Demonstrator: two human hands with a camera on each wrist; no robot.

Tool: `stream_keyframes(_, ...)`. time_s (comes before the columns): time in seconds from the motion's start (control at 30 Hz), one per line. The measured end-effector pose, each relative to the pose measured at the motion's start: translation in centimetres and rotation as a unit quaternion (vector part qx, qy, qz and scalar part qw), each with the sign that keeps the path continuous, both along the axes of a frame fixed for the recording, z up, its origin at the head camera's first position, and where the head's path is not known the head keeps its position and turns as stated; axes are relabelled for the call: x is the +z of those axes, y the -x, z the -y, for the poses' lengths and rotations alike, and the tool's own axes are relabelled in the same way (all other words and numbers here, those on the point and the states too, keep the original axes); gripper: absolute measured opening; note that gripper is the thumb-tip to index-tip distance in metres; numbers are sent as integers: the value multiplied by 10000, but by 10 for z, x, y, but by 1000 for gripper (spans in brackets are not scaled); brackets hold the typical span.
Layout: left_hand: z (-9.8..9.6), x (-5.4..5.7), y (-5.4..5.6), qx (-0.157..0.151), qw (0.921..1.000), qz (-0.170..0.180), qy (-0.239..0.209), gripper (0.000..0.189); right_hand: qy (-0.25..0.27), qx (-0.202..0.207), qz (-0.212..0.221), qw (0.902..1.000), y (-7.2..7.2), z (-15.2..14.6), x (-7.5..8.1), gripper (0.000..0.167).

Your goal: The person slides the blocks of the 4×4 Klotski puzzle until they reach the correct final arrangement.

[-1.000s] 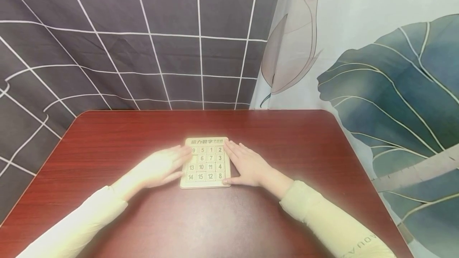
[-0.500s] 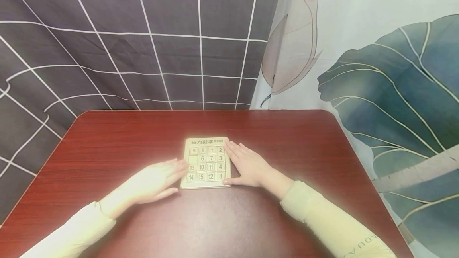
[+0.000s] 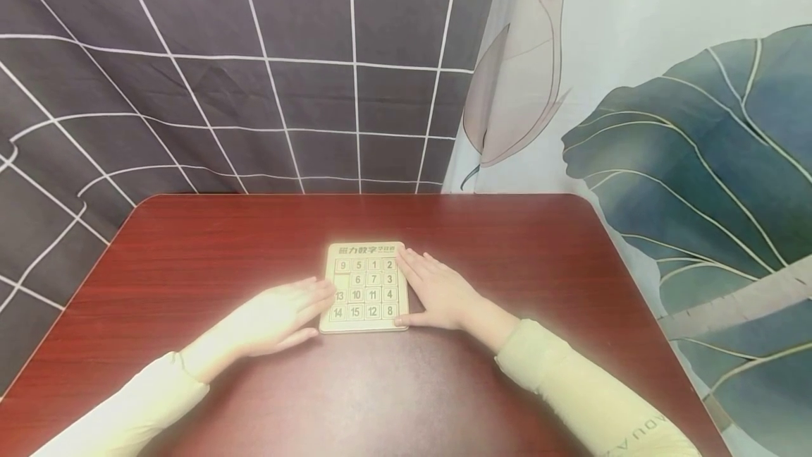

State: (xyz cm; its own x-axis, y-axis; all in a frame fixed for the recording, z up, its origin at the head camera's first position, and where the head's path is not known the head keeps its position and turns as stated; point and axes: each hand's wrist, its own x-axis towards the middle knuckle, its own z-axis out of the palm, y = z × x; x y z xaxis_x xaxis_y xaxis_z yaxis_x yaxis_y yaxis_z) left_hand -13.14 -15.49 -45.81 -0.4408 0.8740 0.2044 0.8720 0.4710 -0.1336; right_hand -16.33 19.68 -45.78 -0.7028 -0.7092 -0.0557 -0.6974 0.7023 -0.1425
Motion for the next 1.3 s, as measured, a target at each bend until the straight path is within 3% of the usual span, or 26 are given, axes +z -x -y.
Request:
stream_keyframes(0.23,-2,-1,8,-89,9995,-281,62,56,-13,32,-33,10000,1,0,1,110)
stream_keyframes(0.67,-8,2,24,26,9997,-174,147,56,-3,28,-49,10000,1,-1,-2,111)
stream_keyframes(0.83,-6,0,17,-123,9998,-130,32,56,9,38,-96,9999,1,-2,-3,111)
stream_keyframes(1.1,3,-1,-11,-581,9976,-284,-262,60,-17,30,-90,10000,1,-1,-3,111)
stream_keyframes(1.3,2,-1,-22,-564,9979,-276,-133,59,-18,36,-115,9999,0,-1,-2,111)
